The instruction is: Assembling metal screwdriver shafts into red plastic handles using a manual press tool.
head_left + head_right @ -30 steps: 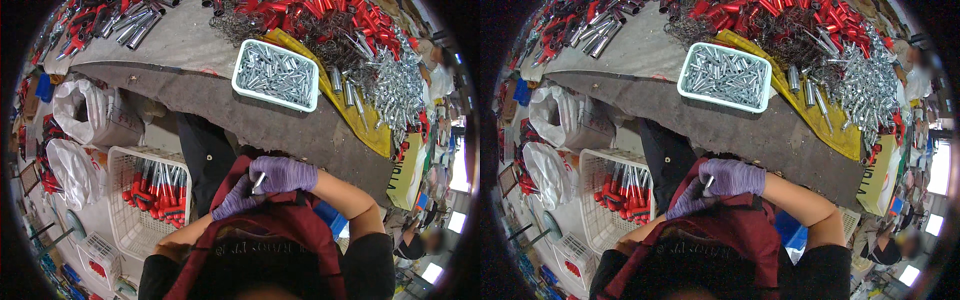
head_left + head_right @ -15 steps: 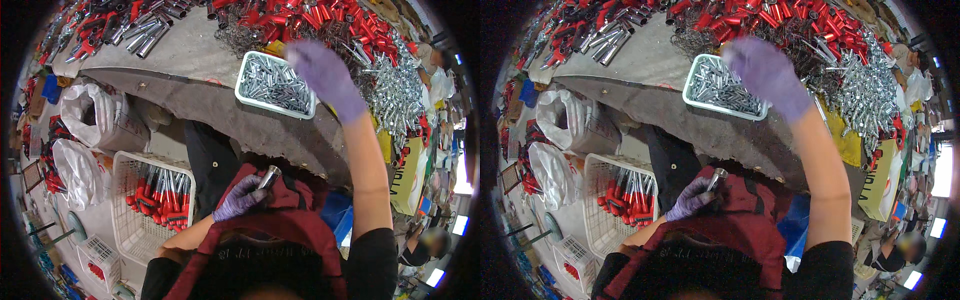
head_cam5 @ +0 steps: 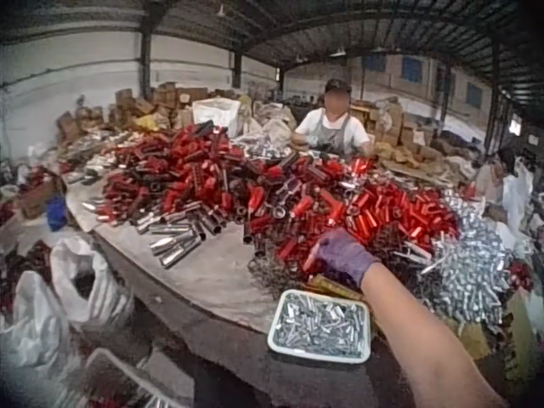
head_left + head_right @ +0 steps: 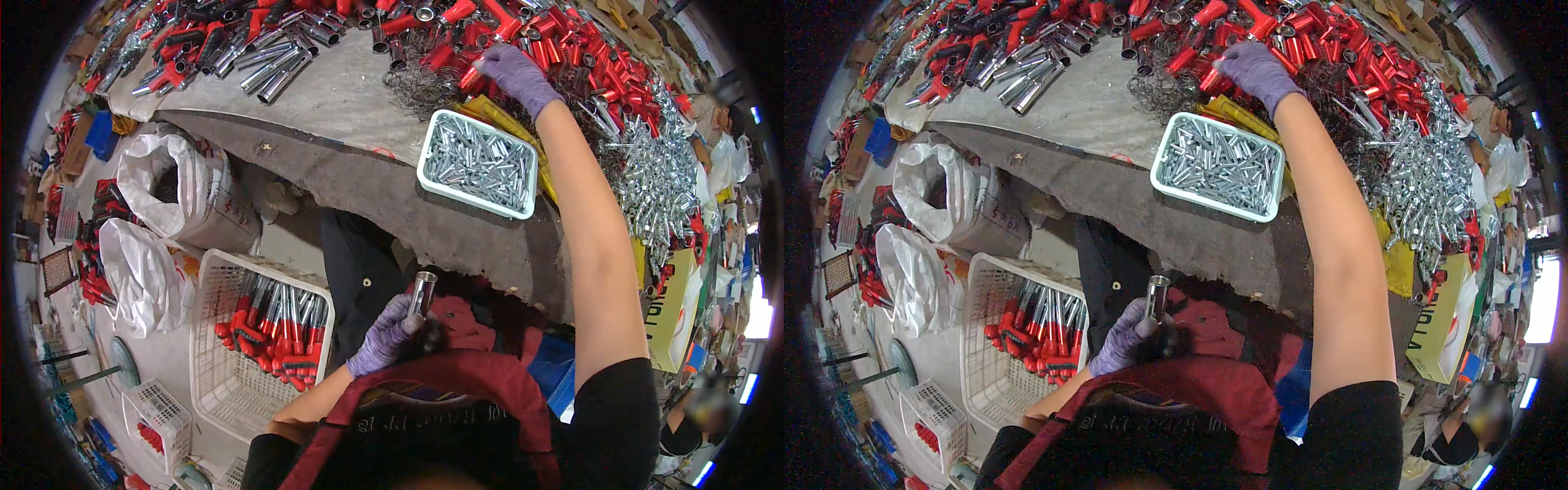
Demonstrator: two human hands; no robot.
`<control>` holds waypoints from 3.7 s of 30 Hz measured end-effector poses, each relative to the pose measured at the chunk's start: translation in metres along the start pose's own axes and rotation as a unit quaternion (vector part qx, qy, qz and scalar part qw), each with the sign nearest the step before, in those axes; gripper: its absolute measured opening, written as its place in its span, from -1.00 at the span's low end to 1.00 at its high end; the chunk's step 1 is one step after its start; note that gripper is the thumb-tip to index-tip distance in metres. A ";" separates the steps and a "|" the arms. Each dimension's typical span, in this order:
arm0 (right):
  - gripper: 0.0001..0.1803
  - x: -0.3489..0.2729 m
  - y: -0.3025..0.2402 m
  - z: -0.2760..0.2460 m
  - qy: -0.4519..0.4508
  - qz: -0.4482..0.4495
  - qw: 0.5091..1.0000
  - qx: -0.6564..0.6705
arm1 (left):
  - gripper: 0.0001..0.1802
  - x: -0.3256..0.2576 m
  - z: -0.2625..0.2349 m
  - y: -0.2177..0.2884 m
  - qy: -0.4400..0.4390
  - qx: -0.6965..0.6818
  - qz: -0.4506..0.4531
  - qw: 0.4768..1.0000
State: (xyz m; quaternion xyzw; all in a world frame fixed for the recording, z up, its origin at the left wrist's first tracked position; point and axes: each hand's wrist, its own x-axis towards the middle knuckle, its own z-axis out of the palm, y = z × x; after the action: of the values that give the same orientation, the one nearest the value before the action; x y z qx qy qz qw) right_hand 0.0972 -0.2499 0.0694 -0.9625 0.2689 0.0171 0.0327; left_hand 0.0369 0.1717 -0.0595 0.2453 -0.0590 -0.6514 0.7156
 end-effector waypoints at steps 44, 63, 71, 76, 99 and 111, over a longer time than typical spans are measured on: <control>-0.73 -0.149 0.035 0.032 0.162 0.092 0.980 -0.065 | -0.38 0.146 0.087 0.050 -0.145 0.669 0.370 0.629; -0.70 -0.155 0.111 -0.029 0.188 0.137 0.943 0.240 | -0.41 0.157 0.080 0.048 -0.121 0.526 0.302 0.786; -0.68 -0.150 0.104 -0.049 0.212 0.214 0.926 0.225 | -0.40 0.154 0.080 0.050 -0.124 0.499 0.281 0.810; -0.60 -0.144 0.122 -0.061 0.218 0.214 0.936 0.176 | -0.40 0.154 0.076 0.047 -0.128 0.499 0.308 0.800; -0.86 -0.219 -0.059 -0.092 0.195 -0.174 0.961 0.087 | -0.34 0.163 0.054 0.038 -0.203 0.397 0.327 0.833; -0.47 -0.117 -0.107 -0.107 0.028 -0.207 0.852 0.480 | -0.43 0.133 0.029 0.120 -0.002 0.474 0.426 0.771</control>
State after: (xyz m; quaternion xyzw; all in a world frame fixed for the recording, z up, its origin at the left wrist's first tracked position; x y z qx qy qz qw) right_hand 0.0540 -0.1061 0.1882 -0.8605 0.0388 -0.1481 0.4859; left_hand 0.1532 0.0394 -0.0140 0.5016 -0.4600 -0.1702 0.7126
